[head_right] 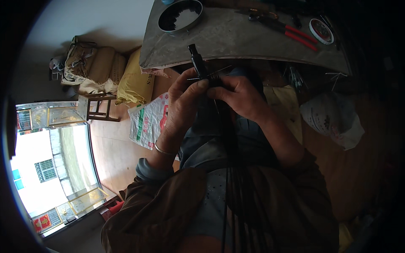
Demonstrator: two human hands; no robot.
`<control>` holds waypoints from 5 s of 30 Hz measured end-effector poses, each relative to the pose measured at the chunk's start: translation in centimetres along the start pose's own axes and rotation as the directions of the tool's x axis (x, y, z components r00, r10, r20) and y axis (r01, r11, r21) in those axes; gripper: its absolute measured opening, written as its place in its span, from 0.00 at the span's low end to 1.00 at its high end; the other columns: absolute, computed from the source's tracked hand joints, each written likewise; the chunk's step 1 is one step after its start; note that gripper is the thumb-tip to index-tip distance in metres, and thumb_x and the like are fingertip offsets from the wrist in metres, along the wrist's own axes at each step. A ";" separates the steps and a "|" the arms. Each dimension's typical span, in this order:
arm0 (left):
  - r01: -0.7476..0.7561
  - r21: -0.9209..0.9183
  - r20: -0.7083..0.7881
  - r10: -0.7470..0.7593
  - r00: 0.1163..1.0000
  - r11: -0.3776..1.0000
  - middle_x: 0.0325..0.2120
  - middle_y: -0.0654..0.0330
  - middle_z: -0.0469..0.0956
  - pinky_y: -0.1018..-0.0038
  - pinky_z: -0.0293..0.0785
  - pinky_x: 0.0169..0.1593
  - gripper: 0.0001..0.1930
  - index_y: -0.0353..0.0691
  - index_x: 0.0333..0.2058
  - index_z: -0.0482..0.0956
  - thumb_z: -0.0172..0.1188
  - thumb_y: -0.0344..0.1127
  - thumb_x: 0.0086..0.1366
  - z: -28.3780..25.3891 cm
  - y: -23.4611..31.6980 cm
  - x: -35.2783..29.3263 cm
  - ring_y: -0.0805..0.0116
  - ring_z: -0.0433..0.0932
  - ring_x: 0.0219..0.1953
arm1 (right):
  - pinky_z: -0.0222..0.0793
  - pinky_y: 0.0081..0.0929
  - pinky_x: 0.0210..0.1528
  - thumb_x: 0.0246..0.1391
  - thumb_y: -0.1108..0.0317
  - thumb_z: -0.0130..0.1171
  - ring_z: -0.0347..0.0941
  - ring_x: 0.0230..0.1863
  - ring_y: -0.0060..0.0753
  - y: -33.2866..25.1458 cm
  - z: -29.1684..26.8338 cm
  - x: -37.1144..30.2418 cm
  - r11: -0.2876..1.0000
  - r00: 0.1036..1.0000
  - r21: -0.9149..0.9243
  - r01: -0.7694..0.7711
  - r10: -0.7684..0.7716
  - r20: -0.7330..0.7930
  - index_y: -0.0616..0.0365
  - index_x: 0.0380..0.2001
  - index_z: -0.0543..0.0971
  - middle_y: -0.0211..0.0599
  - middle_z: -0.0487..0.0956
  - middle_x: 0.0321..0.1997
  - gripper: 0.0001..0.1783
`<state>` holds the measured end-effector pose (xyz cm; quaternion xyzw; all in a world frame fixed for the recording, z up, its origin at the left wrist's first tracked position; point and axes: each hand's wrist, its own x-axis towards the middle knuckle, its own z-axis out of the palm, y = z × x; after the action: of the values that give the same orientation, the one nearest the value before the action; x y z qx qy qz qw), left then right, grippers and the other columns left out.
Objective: Assembling umbrella ribs into a central hub to create the umbrella frame.
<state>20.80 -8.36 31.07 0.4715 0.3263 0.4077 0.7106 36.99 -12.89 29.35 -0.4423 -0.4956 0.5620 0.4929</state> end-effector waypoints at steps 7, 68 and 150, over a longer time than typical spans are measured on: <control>0.072 -0.165 0.082 -0.059 0.995 0.984 0.37 0.63 0.78 0.77 0.69 0.48 0.16 0.35 0.47 0.75 0.61 0.30 0.60 -0.3 -0.2 0.1 0.76 0.74 0.41 | 0.63 0.14 0.33 0.52 0.63 0.64 0.68 0.29 0.12 0.6 -0.3 -0.2 0.977 0.987 0.149 -0.154 0.159 -0.020 0.61 0.33 0.81 0.22 0.76 0.25 0.11; -0.001 -0.331 0.104 0.037 0.994 0.944 0.38 0.60 0.79 0.76 0.72 0.45 0.16 0.36 0.49 0.73 0.59 0.32 0.63 0.9 -1.4 -0.3 0.75 0.76 0.39 | 0.57 0.14 0.29 0.49 0.54 0.67 0.63 0.27 0.10 0.6 0.1 -1.3 0.974 0.982 0.188 -0.126 0.150 -0.117 0.60 0.31 0.80 0.20 0.73 0.24 0.18; -0.156 0.418 -0.115 0.223 0.968 0.895 0.25 0.64 0.80 0.85 0.69 0.27 0.09 0.30 0.36 0.79 0.62 0.29 0.59 3.1 2.8 2.6 0.83 0.74 0.25 | 0.64 0.14 0.35 0.54 0.72 0.58 0.68 0.31 0.14 -0.6 3.7 2.1 0.886 0.852 0.371 0.279 -0.050 -0.522 0.62 0.43 0.75 0.26 0.75 0.31 0.12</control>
<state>23.81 -6.69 34.50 0.6041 0.4118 0.4349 0.5257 33.14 -11.27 30.31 -0.4057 -0.2507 0.4790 0.7370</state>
